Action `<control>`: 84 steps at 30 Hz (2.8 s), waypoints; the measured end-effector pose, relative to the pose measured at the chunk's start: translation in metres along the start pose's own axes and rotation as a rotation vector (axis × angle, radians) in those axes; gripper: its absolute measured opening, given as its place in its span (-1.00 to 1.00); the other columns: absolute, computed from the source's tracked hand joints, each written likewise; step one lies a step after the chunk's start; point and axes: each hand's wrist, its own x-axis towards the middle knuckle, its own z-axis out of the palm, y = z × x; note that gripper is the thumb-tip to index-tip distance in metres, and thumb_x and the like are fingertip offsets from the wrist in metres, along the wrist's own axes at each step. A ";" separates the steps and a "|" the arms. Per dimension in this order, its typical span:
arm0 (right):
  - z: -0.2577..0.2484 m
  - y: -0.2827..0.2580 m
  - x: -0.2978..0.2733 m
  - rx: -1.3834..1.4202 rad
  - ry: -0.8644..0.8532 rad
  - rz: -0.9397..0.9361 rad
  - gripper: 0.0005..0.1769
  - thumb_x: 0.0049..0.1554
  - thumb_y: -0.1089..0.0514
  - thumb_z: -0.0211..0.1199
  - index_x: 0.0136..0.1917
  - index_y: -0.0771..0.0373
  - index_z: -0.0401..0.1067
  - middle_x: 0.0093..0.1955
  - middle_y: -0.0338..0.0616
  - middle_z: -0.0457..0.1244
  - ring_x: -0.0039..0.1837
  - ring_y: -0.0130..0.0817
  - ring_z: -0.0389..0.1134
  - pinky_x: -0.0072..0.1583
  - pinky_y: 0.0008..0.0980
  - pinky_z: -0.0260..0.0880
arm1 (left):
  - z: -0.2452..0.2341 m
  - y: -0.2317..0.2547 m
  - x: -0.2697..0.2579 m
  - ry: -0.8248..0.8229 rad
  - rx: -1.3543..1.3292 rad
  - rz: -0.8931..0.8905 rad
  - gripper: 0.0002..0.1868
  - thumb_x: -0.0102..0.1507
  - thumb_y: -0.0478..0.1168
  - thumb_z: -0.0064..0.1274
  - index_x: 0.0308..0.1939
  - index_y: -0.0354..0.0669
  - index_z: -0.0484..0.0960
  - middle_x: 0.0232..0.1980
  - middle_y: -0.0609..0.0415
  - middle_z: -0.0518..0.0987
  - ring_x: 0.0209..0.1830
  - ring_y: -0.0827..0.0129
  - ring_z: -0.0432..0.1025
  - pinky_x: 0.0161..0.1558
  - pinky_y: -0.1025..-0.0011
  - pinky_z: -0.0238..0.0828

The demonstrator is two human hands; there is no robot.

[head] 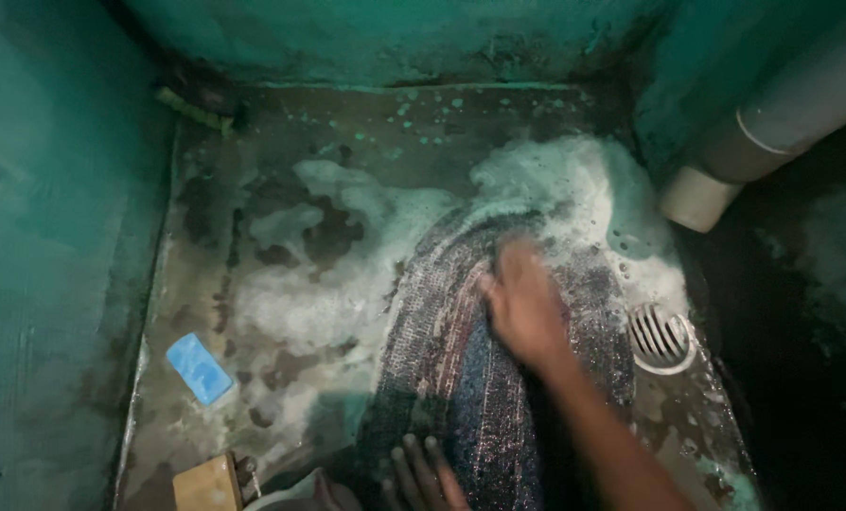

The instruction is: The person washes a floor mat in a bathroom by hand with soapy water, scrubbing its surface and rinsing it with water from a bucket.

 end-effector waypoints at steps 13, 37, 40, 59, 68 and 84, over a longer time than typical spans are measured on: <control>-0.008 0.062 -0.057 -0.409 0.046 -0.334 -0.27 0.36 -0.17 -0.20 0.68 0.05 -0.29 0.74 -0.13 -0.44 0.73 -0.06 -0.47 0.60 0.08 -0.63 | -0.041 0.011 0.024 -0.113 0.022 -0.055 -0.39 0.35 -0.12 -0.21 0.49 -0.15 0.27 0.58 -0.07 0.23 0.59 0.06 0.11 0.51 -0.12 -0.01; 0.066 0.054 -0.098 -0.519 0.555 -0.583 -0.24 0.40 -0.31 -0.42 0.67 0.15 -0.26 0.69 0.17 -0.40 0.68 0.04 -0.48 0.54 0.09 -0.61 | -0.070 -0.010 0.041 -0.286 -0.385 0.148 0.88 -0.55 0.91 -0.30 0.46 -0.59 -0.03 0.53 -0.58 -0.08 0.55 -0.44 -0.26 0.34 -0.44 -0.39; 0.085 0.056 -0.131 -0.579 0.301 -0.757 -0.23 0.36 -0.31 -0.44 0.66 0.14 -0.27 0.70 0.05 -0.40 0.69 -0.04 -0.47 0.59 0.12 -0.59 | -0.073 -0.013 0.033 -0.270 -0.225 0.185 0.81 -0.42 0.91 -0.30 0.49 -0.54 -0.01 0.56 -0.56 -0.04 0.61 -0.39 -0.21 0.44 -0.39 -0.35; 0.075 0.050 -0.158 -0.513 0.123 -0.764 -0.25 0.33 -0.21 -0.18 0.67 0.08 -0.19 0.72 0.08 -0.35 0.72 -0.07 -0.40 0.60 0.03 -0.49 | -0.071 -0.004 0.033 -0.233 0.024 0.110 0.05 0.19 0.36 -0.13 0.51 -0.37 0.11 0.59 -0.34 0.07 0.61 -0.17 -0.05 0.51 -0.22 -0.25; -0.001 0.080 -0.095 -0.618 -0.145 -0.598 -0.29 0.30 -0.25 -0.27 0.67 -0.18 -0.19 0.74 -0.36 -0.33 0.74 -0.24 -0.42 0.62 0.04 -0.59 | -0.092 -0.006 0.051 -0.322 -0.251 0.095 0.53 -0.17 0.69 -0.13 0.48 -0.53 -0.04 0.55 -0.51 -0.06 0.57 -0.31 -0.16 0.43 -0.29 -0.34; 0.047 0.063 -0.150 -0.612 -0.227 -0.832 -0.26 0.31 -0.24 -0.30 0.67 -0.01 -0.21 0.74 -0.16 -0.38 0.72 -0.17 -0.42 0.59 0.05 -0.57 | -0.090 -0.004 0.053 -0.399 -0.123 0.099 0.59 -0.22 0.68 0.09 0.50 -0.46 -0.08 0.57 -0.47 -0.10 0.60 -0.29 -0.25 0.44 -0.32 -0.41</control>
